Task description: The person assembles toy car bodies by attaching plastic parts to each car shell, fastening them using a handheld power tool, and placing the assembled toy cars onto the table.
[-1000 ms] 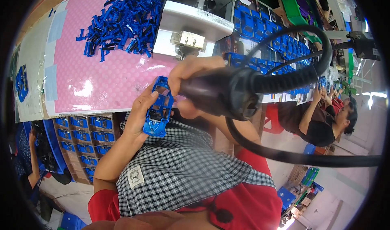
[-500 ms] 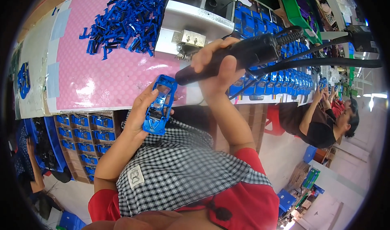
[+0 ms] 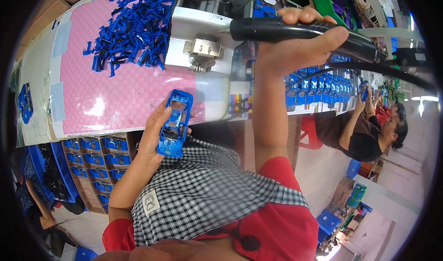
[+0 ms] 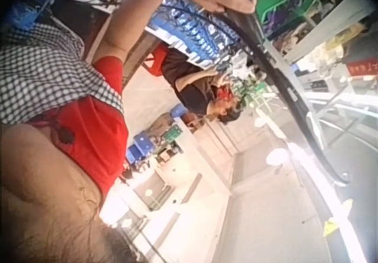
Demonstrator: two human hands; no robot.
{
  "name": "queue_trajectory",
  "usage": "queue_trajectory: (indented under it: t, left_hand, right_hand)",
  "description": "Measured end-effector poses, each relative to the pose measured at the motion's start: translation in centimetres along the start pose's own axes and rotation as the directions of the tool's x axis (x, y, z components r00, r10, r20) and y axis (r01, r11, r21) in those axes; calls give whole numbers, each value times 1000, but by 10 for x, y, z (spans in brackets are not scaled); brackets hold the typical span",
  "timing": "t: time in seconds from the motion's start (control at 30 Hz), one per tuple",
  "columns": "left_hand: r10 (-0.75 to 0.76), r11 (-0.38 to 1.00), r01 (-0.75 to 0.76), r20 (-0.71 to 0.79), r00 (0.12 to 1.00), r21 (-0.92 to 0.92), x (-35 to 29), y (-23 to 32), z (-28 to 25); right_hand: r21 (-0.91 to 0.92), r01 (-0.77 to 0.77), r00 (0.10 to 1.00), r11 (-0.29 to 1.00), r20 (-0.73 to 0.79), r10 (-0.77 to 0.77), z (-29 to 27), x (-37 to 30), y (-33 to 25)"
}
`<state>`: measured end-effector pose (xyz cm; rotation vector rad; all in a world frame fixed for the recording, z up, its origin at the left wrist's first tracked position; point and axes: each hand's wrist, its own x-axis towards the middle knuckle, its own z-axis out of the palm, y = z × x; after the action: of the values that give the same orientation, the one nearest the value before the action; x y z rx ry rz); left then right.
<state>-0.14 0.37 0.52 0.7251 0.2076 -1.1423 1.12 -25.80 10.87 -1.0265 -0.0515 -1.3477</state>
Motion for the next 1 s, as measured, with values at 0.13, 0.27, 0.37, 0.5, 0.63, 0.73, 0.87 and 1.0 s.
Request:
queue_trajectory:
  t: [0.13, 0.27, 0.37, 0.5, 0.63, 0.73, 0.87, 1.0]
  left_hand:
    - [21, 1000, -21, 2, 1000, 7, 0, -1, -4]
    - [22, 1000, -22, 4, 1000, -4, 0, -2, -9]
    - [42, 999, -42, -5, 999, 13, 1, -2, -9]
    - [56, 998, -55, -8, 998, 33, 2, -3, -7]
    - [59, 998, -59, -9, 998, 16, 2, -5, -8]
    - [66, 998, -66, -16, 998, 17, 3, -5, -9]
    - [82, 997, -83, 19, 996, 7, 3, -5, -9]
    - [75, 997, -75, 14, 997, 9, 2, -3, -9]
  right_hand:
    - [138, 179, 940, 974, 267, -210, -1, -26, -23]
    - [84, 251, 863, 964, 432, -262, 6, -35, -51]
    - [135, 37, 894, 990, 439, -93, 18, -53, -40]
    - [-66, 94, 855, 993, 517, -46, 12, -64, -8]
    - [-64, -3, 884, 998, 466, 32, 31, -64, -4]
    - [-406, -110, 888, 907, 371, 273, 39, -79, -20]
    - [-107, -235, 681, 966, 691, 242, 15, -84, -11]
    - [-334, -227, 754, 915, 535, 383, 16, -110, -28]
